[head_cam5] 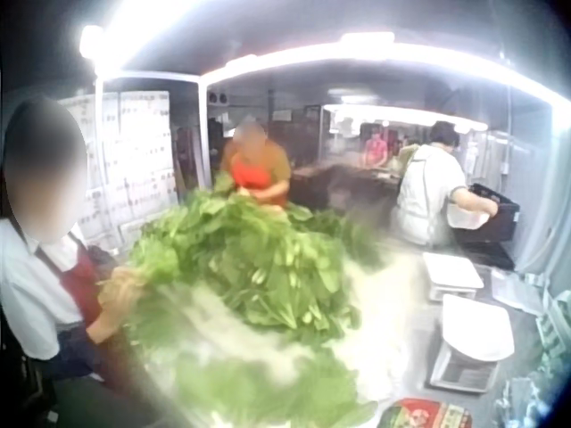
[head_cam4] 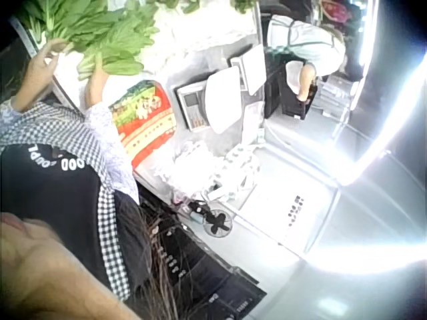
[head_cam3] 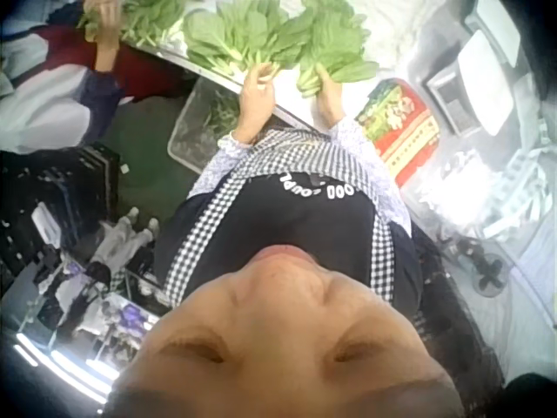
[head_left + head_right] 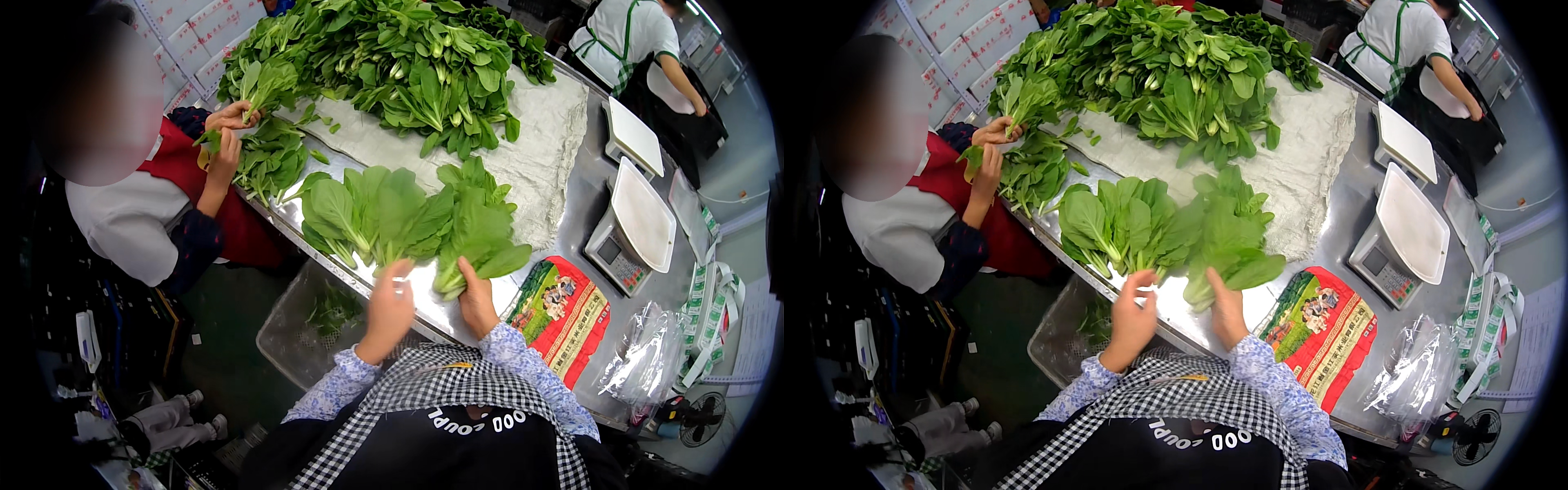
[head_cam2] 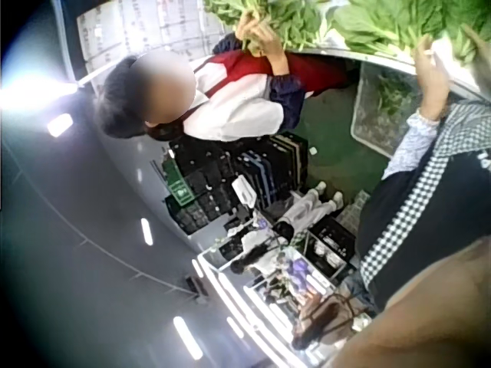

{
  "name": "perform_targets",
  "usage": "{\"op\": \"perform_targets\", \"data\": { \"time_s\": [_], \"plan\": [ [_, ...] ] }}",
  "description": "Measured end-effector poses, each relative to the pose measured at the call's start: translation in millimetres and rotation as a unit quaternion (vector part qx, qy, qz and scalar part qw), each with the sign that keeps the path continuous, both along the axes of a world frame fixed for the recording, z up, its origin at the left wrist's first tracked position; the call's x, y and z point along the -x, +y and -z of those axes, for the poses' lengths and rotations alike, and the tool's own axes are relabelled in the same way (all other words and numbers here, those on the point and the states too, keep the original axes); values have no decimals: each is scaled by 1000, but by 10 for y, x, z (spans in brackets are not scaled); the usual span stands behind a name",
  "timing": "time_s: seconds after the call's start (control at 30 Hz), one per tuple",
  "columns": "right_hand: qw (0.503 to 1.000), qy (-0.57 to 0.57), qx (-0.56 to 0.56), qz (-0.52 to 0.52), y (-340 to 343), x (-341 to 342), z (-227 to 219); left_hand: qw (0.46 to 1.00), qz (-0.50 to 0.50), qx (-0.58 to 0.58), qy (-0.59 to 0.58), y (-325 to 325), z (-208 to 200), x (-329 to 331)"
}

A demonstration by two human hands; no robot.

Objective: The person sorts bunches of green leafy vegetables by hand on a metal table, weighs them on a scale, and places them into plastic bags.

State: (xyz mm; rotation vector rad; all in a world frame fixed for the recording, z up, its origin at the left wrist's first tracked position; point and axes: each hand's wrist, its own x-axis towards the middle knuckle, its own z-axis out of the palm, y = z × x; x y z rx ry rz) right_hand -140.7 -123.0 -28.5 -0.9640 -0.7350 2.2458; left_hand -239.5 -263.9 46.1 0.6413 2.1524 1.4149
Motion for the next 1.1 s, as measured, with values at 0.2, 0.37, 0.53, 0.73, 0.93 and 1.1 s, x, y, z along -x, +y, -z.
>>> {"op": "perform_targets", "data": {
  "time_s": [0.2,0.37,0.53,0.73,0.93,1.1],
  "plan": [
    [978,134,112,-117,54,-492,59,946,-58,87,307,72,306,207],
    [971,151,102,-155,113,-689,-79,920,19,158,359,318,454,153],
    [994,33,-16,-106,210,-974,-236,912,11,180,370,341,517,192],
    [977,-144,-156,-11,339,-1279,-628,923,-11,109,369,418,130,-97],
    [975,-144,-171,9,367,-1415,-631,963,194,-111,-149,952,-101,-829],
    [995,-28,-77,63,347,-1417,-410,961,218,-106,-130,1119,1,-1015]
  ]
}}
